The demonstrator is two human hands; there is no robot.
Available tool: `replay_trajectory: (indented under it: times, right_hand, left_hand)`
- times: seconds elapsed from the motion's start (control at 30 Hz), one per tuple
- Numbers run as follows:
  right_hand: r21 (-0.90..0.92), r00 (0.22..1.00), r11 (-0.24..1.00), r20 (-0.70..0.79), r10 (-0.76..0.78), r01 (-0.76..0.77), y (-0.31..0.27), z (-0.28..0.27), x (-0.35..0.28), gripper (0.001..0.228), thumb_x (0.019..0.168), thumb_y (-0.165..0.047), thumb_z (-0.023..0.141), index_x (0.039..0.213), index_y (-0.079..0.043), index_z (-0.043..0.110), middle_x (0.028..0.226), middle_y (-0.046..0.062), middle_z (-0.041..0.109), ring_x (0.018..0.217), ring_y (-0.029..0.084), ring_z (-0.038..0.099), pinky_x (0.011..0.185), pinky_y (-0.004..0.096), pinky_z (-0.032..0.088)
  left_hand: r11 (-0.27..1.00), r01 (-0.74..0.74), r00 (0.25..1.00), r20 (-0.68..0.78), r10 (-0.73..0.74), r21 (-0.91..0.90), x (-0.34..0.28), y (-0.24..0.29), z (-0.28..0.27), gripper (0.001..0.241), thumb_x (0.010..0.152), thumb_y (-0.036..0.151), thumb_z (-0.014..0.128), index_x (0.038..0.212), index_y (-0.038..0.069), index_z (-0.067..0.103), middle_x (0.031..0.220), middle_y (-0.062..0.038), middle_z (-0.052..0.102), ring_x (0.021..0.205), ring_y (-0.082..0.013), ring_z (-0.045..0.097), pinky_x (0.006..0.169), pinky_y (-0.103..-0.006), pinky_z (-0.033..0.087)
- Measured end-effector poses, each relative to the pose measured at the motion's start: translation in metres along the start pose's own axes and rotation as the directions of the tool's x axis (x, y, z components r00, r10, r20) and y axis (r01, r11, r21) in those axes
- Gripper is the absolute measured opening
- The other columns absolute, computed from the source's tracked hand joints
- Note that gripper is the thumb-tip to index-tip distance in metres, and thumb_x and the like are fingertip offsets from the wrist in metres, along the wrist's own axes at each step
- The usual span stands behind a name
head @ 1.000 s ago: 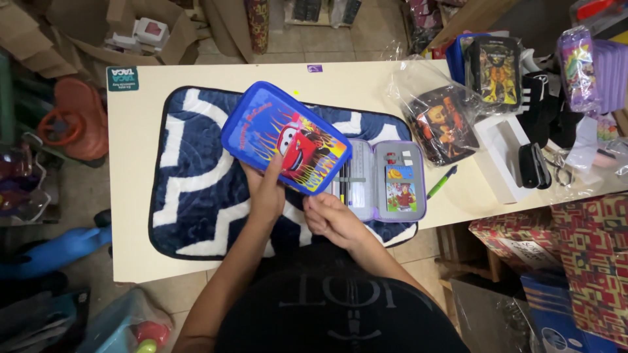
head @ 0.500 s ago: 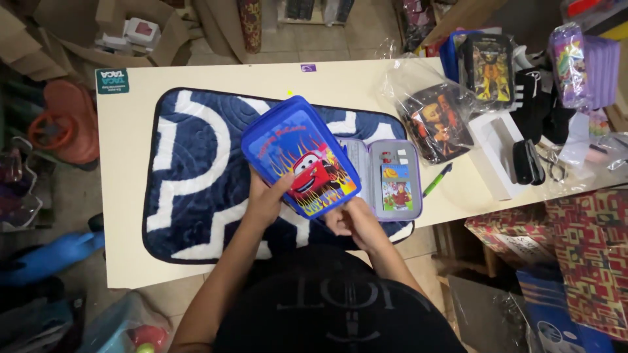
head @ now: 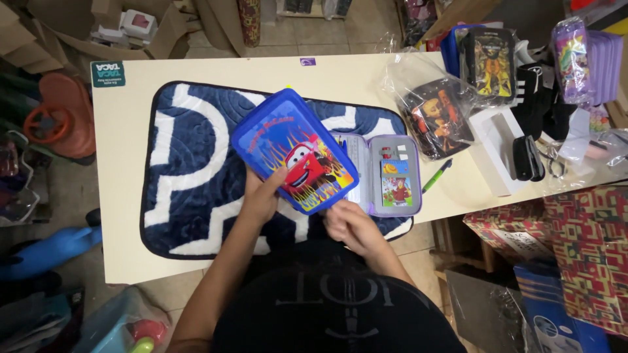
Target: Organizing and inspecting various pencil cases and stationery items on a table
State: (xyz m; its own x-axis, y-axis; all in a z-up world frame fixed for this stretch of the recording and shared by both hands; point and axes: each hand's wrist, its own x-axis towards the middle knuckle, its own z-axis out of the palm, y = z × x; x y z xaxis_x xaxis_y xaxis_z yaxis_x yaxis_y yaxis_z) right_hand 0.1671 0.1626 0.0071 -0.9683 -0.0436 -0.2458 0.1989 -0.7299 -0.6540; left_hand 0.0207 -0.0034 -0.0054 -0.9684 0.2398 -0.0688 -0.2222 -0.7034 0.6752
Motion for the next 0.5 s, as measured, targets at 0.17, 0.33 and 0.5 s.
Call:
replay_trajectory:
  times: [0.17, 0.33, 0.5]
  right_hand:
    - [0.003, 0.999, 1.0, -0.031, -0.011, 0.011, -0.058, -0.017, -0.009, 0.03, 0.101, -0.017, 0.055, 0.073, -0.012, 0.043, 0.055, -0.009, 0.024, 0.041, 0.005, 0.028, 0.038, 0.016, 0.024]
    - [-0.447, 0.987, 0.894, -0.139, -0.075, 0.005, -0.109, 0.041, -0.022, 0.029, 0.093, -0.007, 0.056, 0.066, -0.007, 0.048, 0.053, -0.008, 0.024, 0.036, 0.002, 0.027, 0.034, 0.016, 0.021]
    - [-0.636, 0.979, 0.771, -0.14, -0.15, 0.027, -0.155, 0.078, -0.039, 0.03, 0.09, -0.008, 0.053, 0.061, -0.002, 0.051, 0.048, -0.003, 0.021, 0.037, 0.005, 0.019, 0.029, 0.019, 0.015]
  left_hand:
    - [0.981, 0.057, 0.978, 0.186, -0.092, 0.187, -0.001, 0.026, -0.013, 0.065, 0.078, 0.004, 0.086, 0.133, 0.009, 0.051, 0.116, -0.013, 0.07, 0.109, -0.0222, 0.067, 0.096, -0.0439, 0.056]
    - [0.848, 0.0, 0.906, 0.359, -0.225, 0.531, -0.012, 0.082, 0.026, 0.065, 0.073, 0.017, 0.094, 0.127, 0.0, 0.062, 0.114, -0.02, 0.073, 0.106, -0.0259, 0.067, 0.094, -0.0459, 0.057]
    - [0.497, -0.247, 0.729, 0.497, -0.471, 0.832, -0.029, 0.139, 0.082, 0.101, 0.067, 0.032, 0.091, 0.147, 0.002, 0.036, 0.126, -0.033, 0.064, 0.114, -0.0559, 0.063, 0.094, -0.0652, 0.055]
